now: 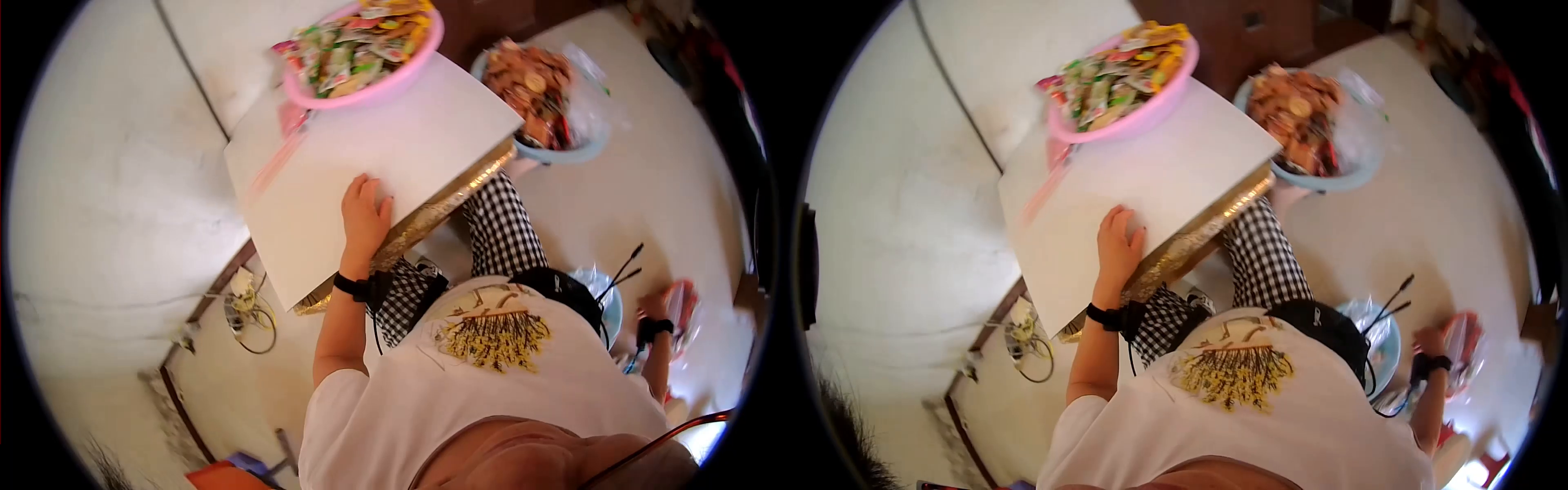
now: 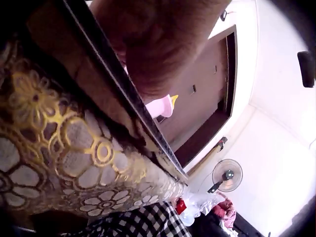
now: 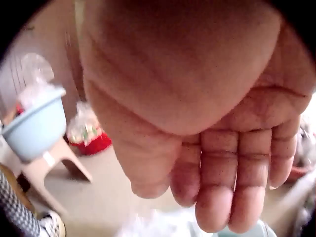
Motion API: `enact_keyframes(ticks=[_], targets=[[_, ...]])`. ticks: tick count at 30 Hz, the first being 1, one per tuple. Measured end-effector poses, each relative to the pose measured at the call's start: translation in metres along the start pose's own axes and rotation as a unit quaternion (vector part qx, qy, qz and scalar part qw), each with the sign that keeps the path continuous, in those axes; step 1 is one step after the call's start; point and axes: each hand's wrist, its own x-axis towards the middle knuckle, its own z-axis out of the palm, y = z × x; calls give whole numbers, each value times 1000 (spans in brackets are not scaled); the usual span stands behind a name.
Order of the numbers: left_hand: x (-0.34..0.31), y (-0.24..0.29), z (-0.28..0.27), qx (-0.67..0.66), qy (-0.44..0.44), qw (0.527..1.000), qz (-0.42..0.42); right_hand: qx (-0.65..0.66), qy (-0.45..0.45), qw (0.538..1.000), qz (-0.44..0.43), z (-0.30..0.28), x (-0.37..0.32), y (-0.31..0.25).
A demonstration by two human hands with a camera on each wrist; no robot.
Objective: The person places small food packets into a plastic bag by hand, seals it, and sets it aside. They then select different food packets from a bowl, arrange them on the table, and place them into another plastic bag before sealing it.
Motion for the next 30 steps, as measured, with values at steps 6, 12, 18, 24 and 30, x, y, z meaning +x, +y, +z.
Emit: enact_keyframes(ticks=[6, 12, 18, 24, 30], targets=[[6, -34, -43, 93, -139, 974, -152, 203, 393, 890, 109, -394, 125, -11], [10, -90, -81, 155, -177, 931, -278, 212, 453, 849, -172, -635, 257, -204], [-7, -113, -77, 154, -137, 937, -283, 220, 385, 756, -482, -655, 320, -445], [-13, -108, -69, 211, -113, 937, -252, 87, 234, 759, -601, -569, 350, -580], [-16, -109, -62, 214, -49, 949, -225, 142, 236, 784, -557, -551, 423, -644]])
